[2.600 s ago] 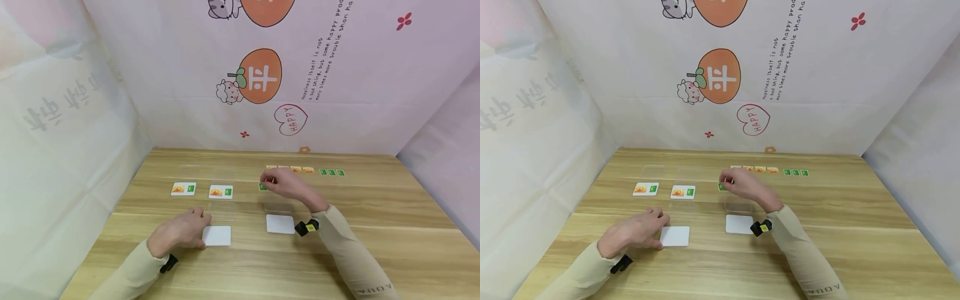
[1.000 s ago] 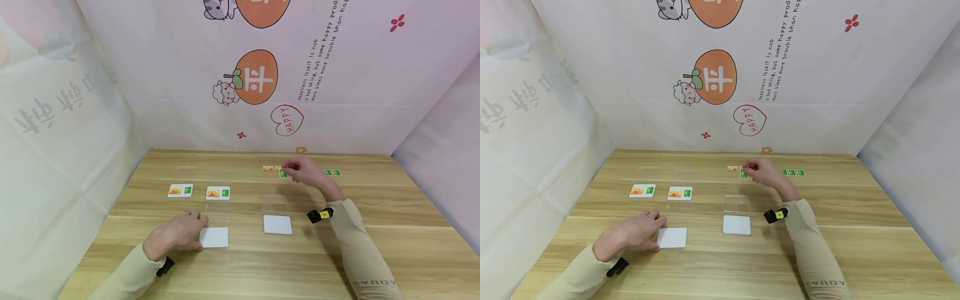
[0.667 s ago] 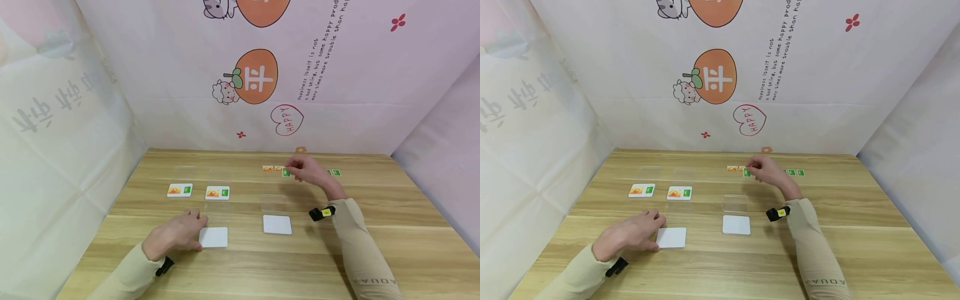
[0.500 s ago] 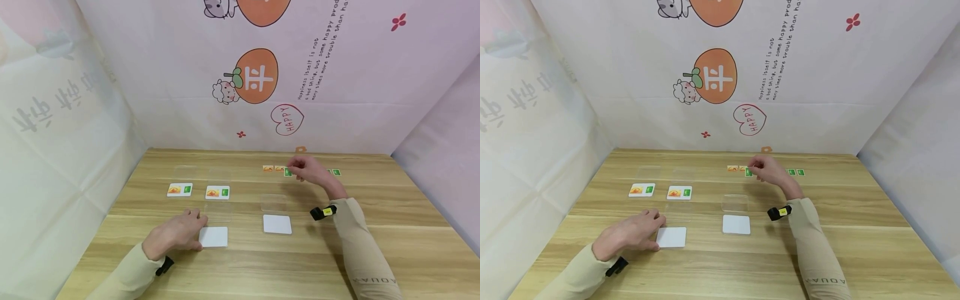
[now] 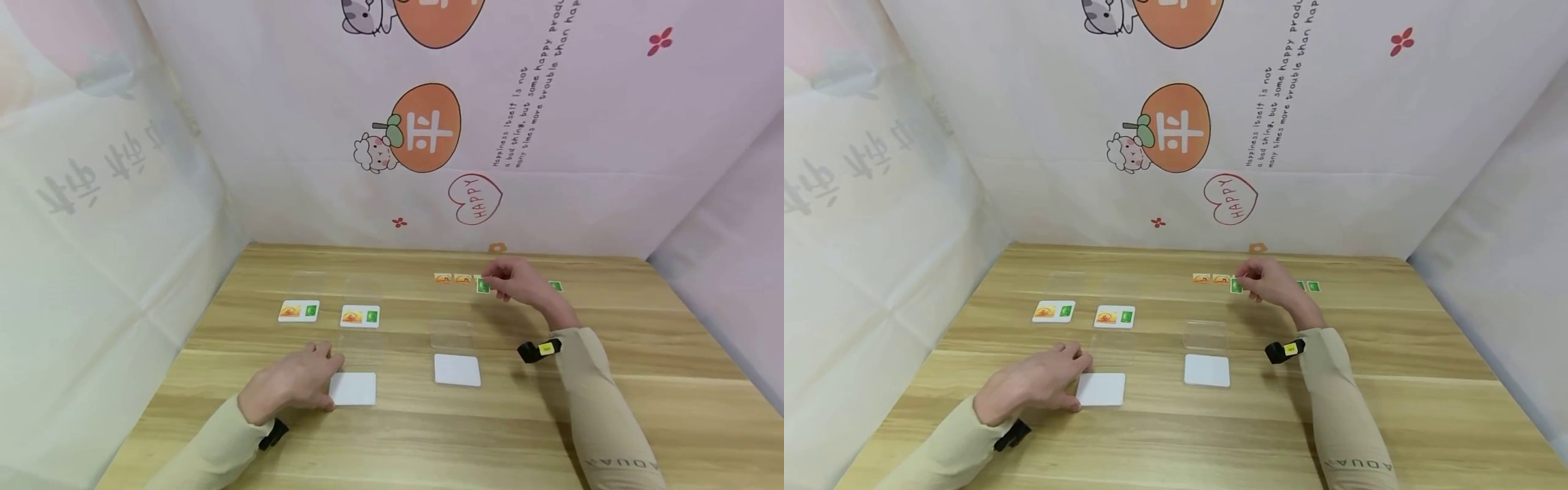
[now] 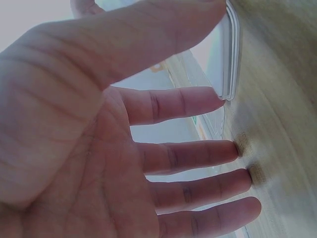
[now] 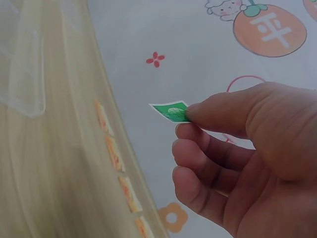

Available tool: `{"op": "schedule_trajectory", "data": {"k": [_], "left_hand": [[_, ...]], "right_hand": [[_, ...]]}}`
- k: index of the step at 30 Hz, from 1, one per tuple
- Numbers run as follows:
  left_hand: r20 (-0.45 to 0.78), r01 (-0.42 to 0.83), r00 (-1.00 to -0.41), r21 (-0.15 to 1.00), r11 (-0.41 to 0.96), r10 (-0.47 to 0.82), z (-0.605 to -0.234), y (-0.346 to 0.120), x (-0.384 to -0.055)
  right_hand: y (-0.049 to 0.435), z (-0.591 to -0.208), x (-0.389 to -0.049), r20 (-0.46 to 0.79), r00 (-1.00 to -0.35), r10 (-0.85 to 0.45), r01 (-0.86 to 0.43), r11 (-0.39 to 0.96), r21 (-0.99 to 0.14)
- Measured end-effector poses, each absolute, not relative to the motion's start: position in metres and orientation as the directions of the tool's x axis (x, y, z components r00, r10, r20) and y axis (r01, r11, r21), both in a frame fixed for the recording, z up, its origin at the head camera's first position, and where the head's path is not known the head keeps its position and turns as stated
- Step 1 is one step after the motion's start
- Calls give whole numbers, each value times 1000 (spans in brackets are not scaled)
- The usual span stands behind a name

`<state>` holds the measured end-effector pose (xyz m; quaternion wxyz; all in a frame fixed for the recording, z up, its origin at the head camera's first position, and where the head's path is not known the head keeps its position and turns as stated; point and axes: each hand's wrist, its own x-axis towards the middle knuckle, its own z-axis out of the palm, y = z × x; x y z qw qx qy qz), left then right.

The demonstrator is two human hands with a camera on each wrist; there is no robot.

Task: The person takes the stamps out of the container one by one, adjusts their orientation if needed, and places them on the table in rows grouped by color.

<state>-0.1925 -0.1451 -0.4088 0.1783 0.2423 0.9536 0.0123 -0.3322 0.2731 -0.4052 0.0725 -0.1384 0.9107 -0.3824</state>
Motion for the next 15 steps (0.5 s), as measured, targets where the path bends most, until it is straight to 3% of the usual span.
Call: {"op": "schedule_trajectory", "data": {"k": [15], "left_hand": [[-325,463,-819,115,879,473,-409,-146,-193]], "right_hand": [[299,-411,-335,-57,-949,-310,-190,707,-682]]}}
